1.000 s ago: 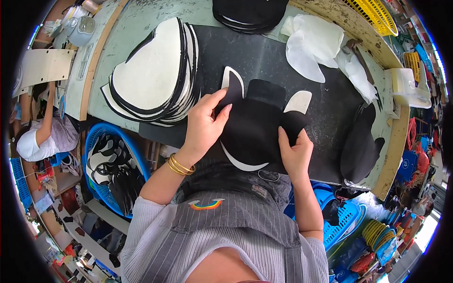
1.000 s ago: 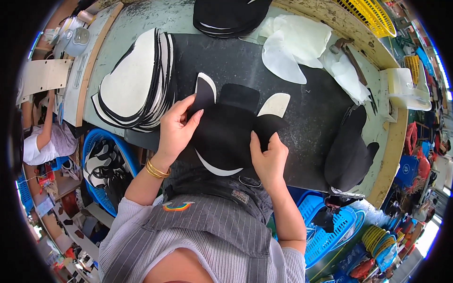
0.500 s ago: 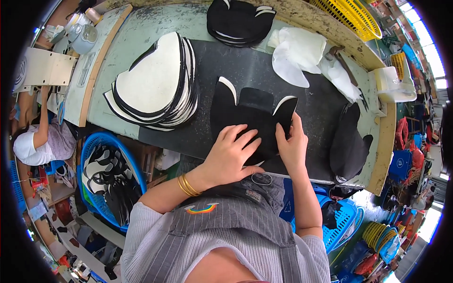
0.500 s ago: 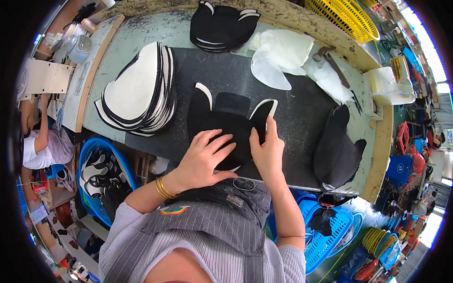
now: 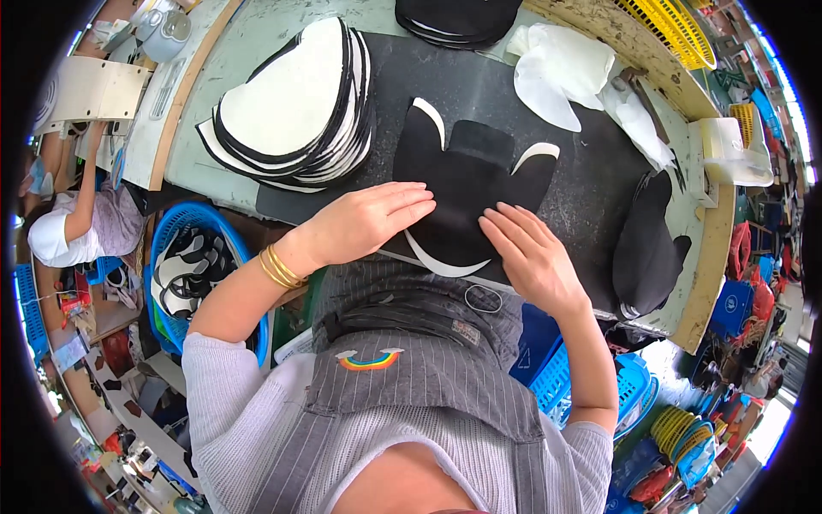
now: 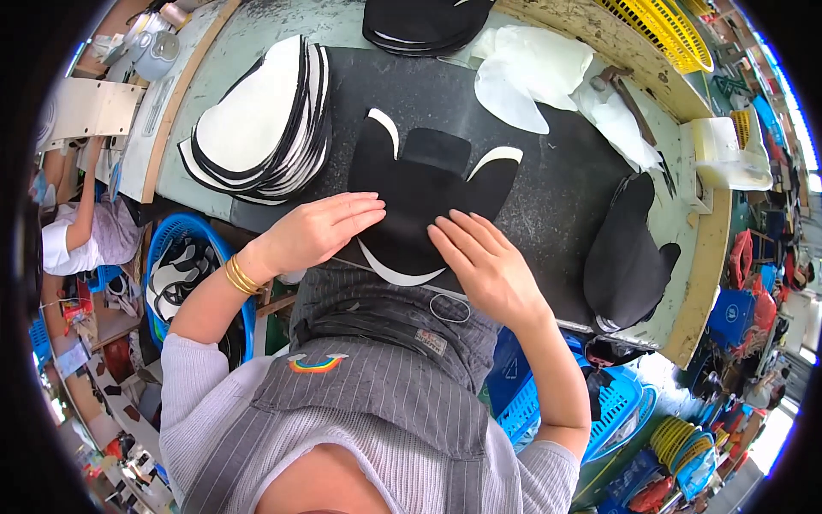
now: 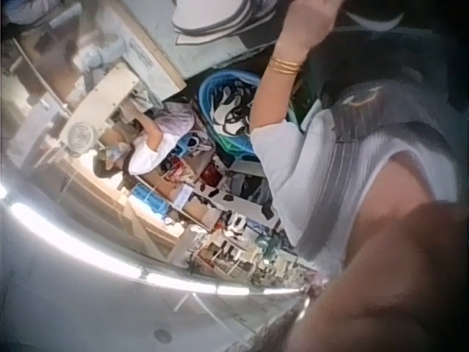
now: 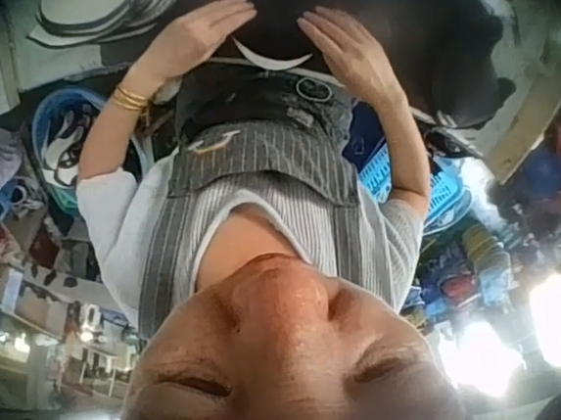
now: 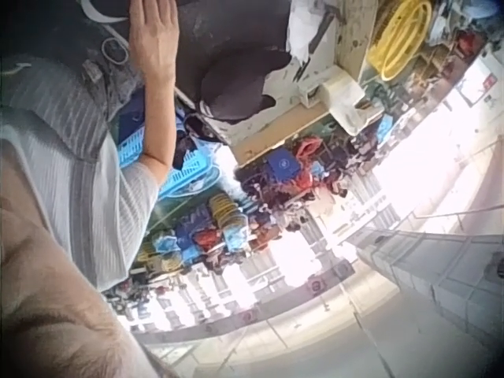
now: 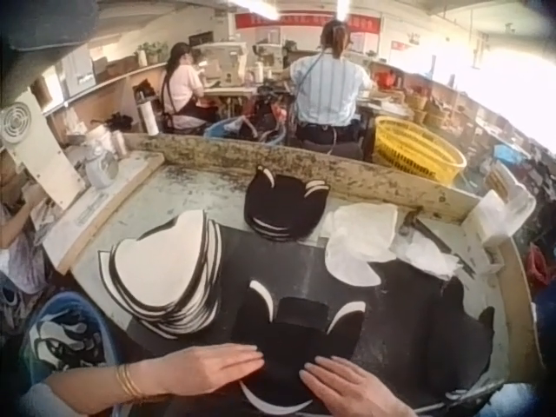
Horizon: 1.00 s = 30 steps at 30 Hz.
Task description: Aligning and layering fabric and leather components for shoe uppers at a manufacturing station.
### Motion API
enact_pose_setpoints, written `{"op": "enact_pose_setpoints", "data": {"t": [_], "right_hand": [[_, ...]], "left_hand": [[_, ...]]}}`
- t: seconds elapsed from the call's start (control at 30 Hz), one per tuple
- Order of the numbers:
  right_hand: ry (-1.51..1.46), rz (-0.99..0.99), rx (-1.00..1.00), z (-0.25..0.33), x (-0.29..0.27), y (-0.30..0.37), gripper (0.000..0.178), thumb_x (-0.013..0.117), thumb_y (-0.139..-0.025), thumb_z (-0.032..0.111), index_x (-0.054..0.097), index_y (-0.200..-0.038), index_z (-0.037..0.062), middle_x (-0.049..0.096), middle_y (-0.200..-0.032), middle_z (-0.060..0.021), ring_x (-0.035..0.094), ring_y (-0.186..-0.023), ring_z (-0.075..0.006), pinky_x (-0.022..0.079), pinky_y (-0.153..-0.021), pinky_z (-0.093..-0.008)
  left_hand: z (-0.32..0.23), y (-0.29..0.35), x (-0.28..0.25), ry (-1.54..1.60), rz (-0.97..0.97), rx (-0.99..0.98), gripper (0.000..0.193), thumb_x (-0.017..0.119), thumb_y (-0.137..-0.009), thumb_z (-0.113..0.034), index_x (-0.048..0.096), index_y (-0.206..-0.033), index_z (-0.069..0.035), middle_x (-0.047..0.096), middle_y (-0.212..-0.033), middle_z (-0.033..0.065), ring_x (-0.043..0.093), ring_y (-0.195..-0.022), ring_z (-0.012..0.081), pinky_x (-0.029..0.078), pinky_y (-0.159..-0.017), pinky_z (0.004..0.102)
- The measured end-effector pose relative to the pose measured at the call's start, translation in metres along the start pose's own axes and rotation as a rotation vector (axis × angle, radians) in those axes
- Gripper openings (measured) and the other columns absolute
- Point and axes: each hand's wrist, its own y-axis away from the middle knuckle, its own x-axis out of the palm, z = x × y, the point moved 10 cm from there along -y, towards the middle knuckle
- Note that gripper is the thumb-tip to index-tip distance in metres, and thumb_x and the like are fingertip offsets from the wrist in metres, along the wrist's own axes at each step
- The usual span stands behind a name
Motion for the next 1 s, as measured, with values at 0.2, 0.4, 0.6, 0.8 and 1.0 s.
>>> {"op": "enact_pose_setpoints", "data": {"t": [0.2, 0.4, 0.6, 0.8, 1.0], "right_hand": [[-0.248, 0.021, 0.044, -0.014, 0.009, -0.001, 0.037, 0.070, -0.074, 0.012, 0.064, -0.110, 0.0046, 0.060, -0.119, -0.0113, 0.050, -0.120, -0.0333, 0.034, -0.105, -0.0478], [-0.430, 0.095, -0.046, -0.019, 0.000, -0.004, 0.022, 0.066, -0.078, 0.013, 0.069, -0.099, 0.0049, 0.061, -0.118, -0.0132, 0.050, -0.120, -0.0334, 0.030, -0.106, -0.0515], [-0.060, 0.217, -0.160, 0.047, 0.060, -0.038, 0.063, 0.062, -0.078, 0.040, 0.053, -0.122, -0.0036, 0.053, -0.129, -0.0164, 0.040, -0.130, -0.0272, 0.024, -0.112, -0.0447], [-0.382, 0.121, -0.099, 0.019, 0.017, -0.023, 0.063, 0.057, -0.085, 0.041, 0.046, -0.129, -0.0044, 0.047, -0.135, -0.0177, 0.043, -0.127, -0.0322, 0.028, -0.109, -0.0461], [0.283, 0.122, 0.185, -0.056, 0.017, -0.028, 0.071, 0.057, -0.084, 0.039, 0.035, -0.137, -0.0033, 0.033, -0.145, -0.0181, 0.028, -0.136, -0.0295, 0.020, -0.112, -0.0430]], "left_hand": [[0.008, 0.002, -0.004, 0.282, 0.019, 0.009, 0.032, 0.064, -0.077, -0.004, 0.064, -0.109, -0.003, 0.060, -0.119, 0.0105, 0.048, -0.122, 0.0329, 0.040, -0.103, 0.0409], [0.026, -0.002, -0.008, 0.485, 0.003, -0.083, 0.021, 0.062, -0.085, -0.011, 0.066, -0.105, -0.004, 0.060, -0.122, 0.0107, 0.045, -0.127, 0.0323, 0.037, -0.104, 0.0392], [0.042, -0.020, 0.019, 0.105, -0.014, -0.247, 0.057, 0.039, -0.097, -0.036, 0.031, -0.141, -0.001, 0.029, -0.148, 0.0155, 0.023, -0.139, 0.0320, 0.015, -0.113, 0.0466], [0.030, -0.024, 0.019, -0.216, 0.014, -0.223, 0.086, 0.048, -0.084, -0.061, 0.033, -0.138, 0.005, 0.027, -0.147, 0.0203, 0.022, -0.138, 0.0349, 0.017, -0.112, 0.0486], [0.032, -0.020, 0.015, -0.213, -0.033, -0.227, 0.088, 0.058, -0.080, -0.056, 0.030, -0.139, 0.002, 0.023, -0.148, 0.0209, 0.016, -0.138, 0.0409, 0.015, -0.111, 0.0543]]}}
